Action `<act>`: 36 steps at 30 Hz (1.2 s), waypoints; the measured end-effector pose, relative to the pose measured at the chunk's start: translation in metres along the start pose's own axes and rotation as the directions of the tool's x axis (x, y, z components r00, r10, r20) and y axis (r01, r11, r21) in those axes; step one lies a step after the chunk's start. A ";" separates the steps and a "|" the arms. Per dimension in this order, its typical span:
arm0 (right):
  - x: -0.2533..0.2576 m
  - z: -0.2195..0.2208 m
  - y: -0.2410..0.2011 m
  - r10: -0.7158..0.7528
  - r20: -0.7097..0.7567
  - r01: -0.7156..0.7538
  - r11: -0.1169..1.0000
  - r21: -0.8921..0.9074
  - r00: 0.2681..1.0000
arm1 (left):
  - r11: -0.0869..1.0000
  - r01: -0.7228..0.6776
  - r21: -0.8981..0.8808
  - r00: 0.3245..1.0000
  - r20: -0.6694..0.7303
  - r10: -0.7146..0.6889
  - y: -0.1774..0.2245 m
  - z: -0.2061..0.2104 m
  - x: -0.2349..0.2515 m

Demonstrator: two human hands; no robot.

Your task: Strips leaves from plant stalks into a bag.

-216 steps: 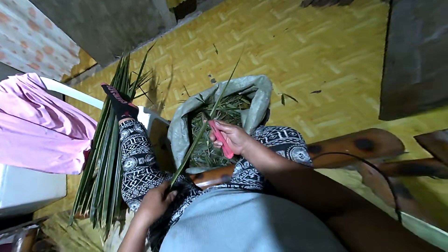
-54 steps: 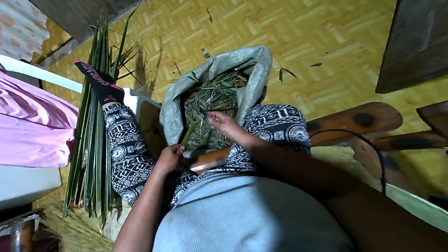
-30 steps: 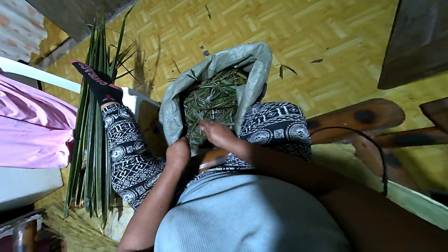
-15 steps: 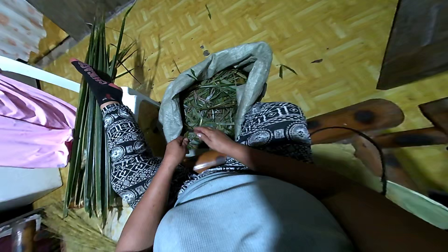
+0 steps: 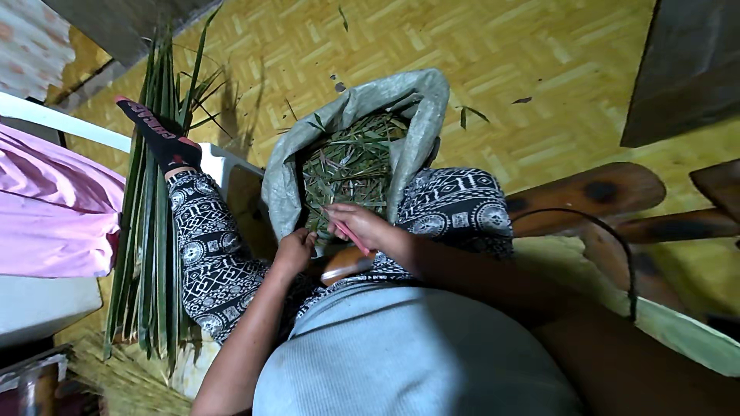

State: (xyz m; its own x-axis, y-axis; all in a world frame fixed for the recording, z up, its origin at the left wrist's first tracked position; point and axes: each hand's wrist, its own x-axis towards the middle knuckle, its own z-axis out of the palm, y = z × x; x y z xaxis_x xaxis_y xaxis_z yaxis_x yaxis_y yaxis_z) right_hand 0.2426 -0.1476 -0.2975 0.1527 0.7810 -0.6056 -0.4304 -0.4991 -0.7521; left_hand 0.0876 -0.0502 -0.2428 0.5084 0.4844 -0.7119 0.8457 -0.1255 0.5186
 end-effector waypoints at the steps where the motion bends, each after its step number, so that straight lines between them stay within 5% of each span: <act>1: 0.000 -0.001 -0.003 0.030 0.000 -0.030 0.998 0.063 1.000 | 1.000 -0.003 -0.011 1.000 0.005 0.003 0.000 0.000 -0.001; 6: 0.009 -0.014 -0.009 0.051 -0.080 -0.039 0.989 0.140 0.995 | 0.999 -0.016 -0.032 0.999 0.050 0.018 -0.007 -0.004 -0.007; 11: 0.003 -0.007 -0.007 -0.065 -0.132 0.027 0.962 -0.272 0.989 | 0.994 0.019 0.106 0.999 0.044 -0.024 -0.002 -0.002 -0.007; 16: -0.017 0.011 -0.004 -0.213 0.120 0.237 0.699 -0.675 0.970 | 0.944 0.093 0.316 0.995 -0.051 -0.081 0.005 0.004 0.001; 19: -0.028 0.023 -0.010 -0.182 0.203 0.273 0.633 -0.725 0.962 | 0.923 0.129 0.362 0.989 -0.115 -0.093 0.012 0.006 0.004; 27: -0.023 0.025 -0.015 -0.116 0.092 0.138 0.496 -0.857 0.989 | 0.905 0.134 0.403 0.984 -0.163 -0.073 0.021 0.014 0.007; 36: -0.003 0.011 -0.004 -0.262 0.062 0.145 0.309 -0.940 0.963 | 0.909 0.112 0.401 0.989 -0.135 -0.062 0.023 0.014 0.008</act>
State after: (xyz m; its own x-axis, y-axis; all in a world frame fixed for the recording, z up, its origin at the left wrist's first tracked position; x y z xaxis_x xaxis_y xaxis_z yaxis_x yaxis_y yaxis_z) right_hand 0.2340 -0.1437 -0.2893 0.2043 0.9064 -0.3698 0.7253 -0.3939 -0.5646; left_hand 0.1129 -0.0612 -0.2431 0.4285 0.6041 -0.6719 0.8908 -0.4071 0.2020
